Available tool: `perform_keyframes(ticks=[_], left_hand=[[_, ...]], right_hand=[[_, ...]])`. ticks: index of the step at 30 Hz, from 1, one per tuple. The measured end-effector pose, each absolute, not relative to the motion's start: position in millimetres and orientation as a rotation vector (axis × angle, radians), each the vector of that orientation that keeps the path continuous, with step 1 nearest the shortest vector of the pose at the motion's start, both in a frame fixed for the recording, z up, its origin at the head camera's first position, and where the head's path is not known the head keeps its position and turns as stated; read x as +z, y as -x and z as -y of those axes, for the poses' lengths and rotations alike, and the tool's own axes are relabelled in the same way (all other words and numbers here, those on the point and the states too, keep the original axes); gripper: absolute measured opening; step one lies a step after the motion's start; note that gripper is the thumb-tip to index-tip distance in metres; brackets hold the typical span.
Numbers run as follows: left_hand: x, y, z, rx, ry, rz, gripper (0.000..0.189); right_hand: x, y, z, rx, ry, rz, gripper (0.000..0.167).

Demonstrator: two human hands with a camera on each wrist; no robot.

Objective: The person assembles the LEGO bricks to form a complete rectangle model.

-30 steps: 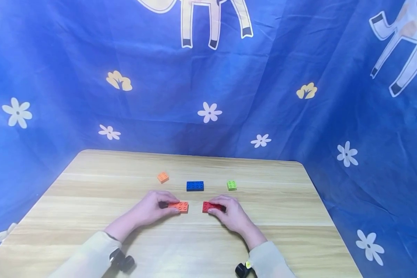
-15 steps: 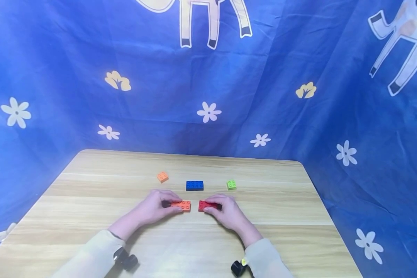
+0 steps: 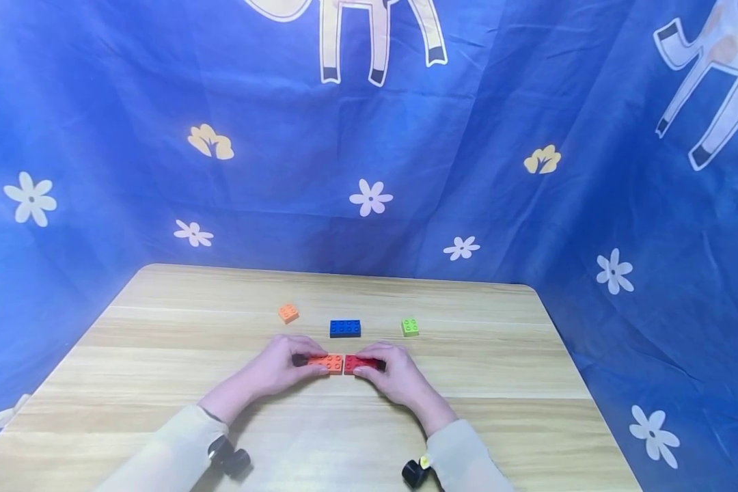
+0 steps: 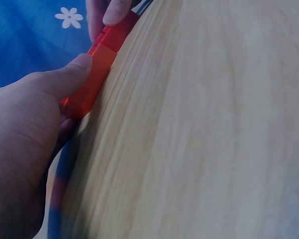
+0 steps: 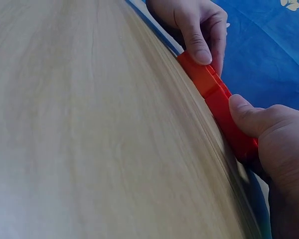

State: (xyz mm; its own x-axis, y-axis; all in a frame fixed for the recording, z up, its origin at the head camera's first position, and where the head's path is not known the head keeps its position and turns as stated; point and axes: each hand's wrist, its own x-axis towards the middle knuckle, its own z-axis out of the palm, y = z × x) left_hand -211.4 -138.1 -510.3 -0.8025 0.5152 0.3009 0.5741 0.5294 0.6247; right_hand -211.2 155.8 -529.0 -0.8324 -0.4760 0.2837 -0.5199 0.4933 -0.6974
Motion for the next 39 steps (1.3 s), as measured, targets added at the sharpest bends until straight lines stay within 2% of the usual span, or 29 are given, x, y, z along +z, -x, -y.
perform_keyframes(ticks=[17,24,39], left_hand=[[-518,213,136,-1.254,0.91,2.657,0.032],[-520,213,137,-1.263,0.889,2.657,0.033],[-521,213,138,-1.264,0.858,2.68,0.036]], right_hand=[[-521,212,-152,1.261,-0.931,2.717,0.028],[-513,213,-152,1.269,-0.946,2.759,0.039],[-492,236,-154,1.387,-0.914,2.668,0.038]])
